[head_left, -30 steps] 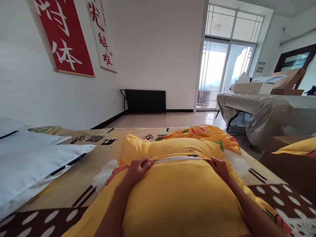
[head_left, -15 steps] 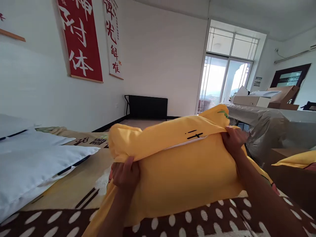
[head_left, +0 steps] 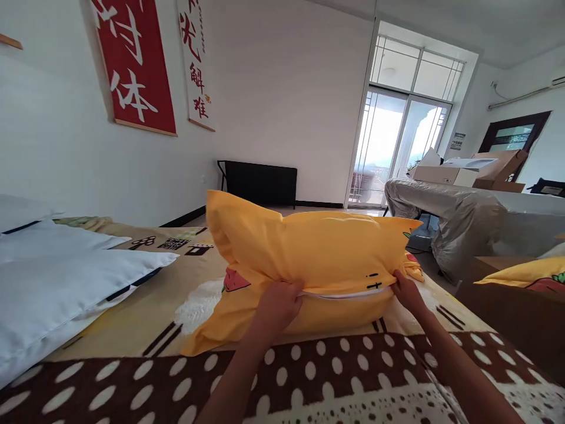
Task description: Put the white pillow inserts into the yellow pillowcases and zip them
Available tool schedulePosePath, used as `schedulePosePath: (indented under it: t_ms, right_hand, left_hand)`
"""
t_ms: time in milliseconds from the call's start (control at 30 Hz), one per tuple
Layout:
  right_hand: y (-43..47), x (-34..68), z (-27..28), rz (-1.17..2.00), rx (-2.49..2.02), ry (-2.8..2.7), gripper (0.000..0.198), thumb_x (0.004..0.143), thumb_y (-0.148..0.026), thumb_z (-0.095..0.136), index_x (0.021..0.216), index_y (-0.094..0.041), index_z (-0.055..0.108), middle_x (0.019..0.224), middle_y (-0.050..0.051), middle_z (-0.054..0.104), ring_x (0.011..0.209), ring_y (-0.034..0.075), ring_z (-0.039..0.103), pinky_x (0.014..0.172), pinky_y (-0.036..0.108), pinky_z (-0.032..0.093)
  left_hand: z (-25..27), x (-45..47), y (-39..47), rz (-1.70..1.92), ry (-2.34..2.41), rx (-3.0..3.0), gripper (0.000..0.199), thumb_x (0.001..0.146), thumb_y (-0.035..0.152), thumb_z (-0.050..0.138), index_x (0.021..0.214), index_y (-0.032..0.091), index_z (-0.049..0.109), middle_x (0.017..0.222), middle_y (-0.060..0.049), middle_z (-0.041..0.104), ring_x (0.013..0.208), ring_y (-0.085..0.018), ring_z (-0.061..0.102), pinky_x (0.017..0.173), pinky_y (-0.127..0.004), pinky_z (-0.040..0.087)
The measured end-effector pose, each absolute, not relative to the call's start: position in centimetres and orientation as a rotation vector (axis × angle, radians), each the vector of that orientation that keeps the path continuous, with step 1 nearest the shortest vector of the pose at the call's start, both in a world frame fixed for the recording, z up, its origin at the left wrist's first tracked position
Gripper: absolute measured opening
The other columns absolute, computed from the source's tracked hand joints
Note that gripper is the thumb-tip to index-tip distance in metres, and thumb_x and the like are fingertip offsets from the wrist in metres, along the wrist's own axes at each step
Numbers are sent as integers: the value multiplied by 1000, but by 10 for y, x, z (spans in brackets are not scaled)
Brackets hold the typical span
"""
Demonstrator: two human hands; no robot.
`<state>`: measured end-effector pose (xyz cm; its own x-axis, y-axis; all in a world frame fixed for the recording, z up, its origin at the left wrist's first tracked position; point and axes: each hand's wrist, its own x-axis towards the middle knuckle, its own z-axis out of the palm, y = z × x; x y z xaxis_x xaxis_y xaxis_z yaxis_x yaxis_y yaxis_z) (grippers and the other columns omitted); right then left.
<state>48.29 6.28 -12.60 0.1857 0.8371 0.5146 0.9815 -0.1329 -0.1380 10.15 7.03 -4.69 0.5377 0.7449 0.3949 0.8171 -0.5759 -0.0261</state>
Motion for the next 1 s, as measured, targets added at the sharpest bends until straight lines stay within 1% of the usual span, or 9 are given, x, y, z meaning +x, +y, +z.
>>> schedulePosePath:
  t_ms: [100,233,300,400,567,733,867,933,1000]
  right_hand:
    - [62,470,-100,-413,-2164,-1721,21,78,-14,45,94,-17,59,74,6,66,69,19,61,62,26,38]
    - [40,422,-68,-546,-2269,-1707,15,76,-9,50,84,-11,62,75,14,64,79,27,60,73,36,36]
    - [25,380,-55,-741,-2214,-1724,18,79,-7,46,86,-11,62,84,16,64,87,28,57,77,39,35]
    - [12,309,-43,-920,-1956,-1845,15,80,-8,48,88,-13,60,89,14,61,86,25,53,78,38,34]
    - [33,239,-65,-780,-1442,-1975,7,80,-13,54,84,-18,55,85,6,57,82,22,46,78,35,34]
    - [52,245,-105,-675,-1235,-1837,12,84,-11,48,79,-19,55,80,4,56,76,20,42,72,33,31]
    - [49,254,-106,-541,-1116,-1842,13,82,-10,47,82,-19,56,80,4,57,76,19,42,71,33,32]
    - [48,256,-101,-505,-1089,-1842,14,81,-9,47,81,-19,56,78,4,57,76,19,43,71,32,32]
    - [46,256,-96,-475,-1078,-1847,16,80,-7,47,79,-19,56,76,3,57,76,19,43,72,32,33]
  left_hand:
    - [-39,97,59,-372,-1384,-2625,21,80,14,44,87,18,63,81,-10,69,81,-25,65,70,-33,47]
    - [-28,96,44,-254,-1496,-2591,31,81,7,37,95,16,63,85,-12,69,85,-26,66,72,-34,48]
    - [-25,97,37,-231,-1516,-2564,32,80,5,35,95,15,62,83,-13,69,83,-27,67,71,-35,49]
    - [-19,99,25,-141,-1522,-2579,37,79,-1,33,102,13,59,83,-14,70,82,-28,68,70,-36,50]
    - [-17,100,15,20,-1562,-2531,48,81,-3,25,118,11,52,92,-16,70,83,-29,68,71,-40,51]
    - [-30,105,20,44,-1500,-2554,48,79,-5,24,110,12,56,88,-15,69,78,-26,68,67,-35,50]
    - [-31,107,14,75,-1499,-2582,41,80,1,30,106,14,59,82,-13,70,75,-28,68,63,-35,49]
    - [-26,99,10,-53,-1479,-2624,33,85,11,32,100,17,61,79,-12,69,73,-28,68,61,-36,49]
    - [-22,84,9,-310,-1380,-2657,30,87,21,33,98,19,60,86,-11,68,77,-27,67,63,-35,50]
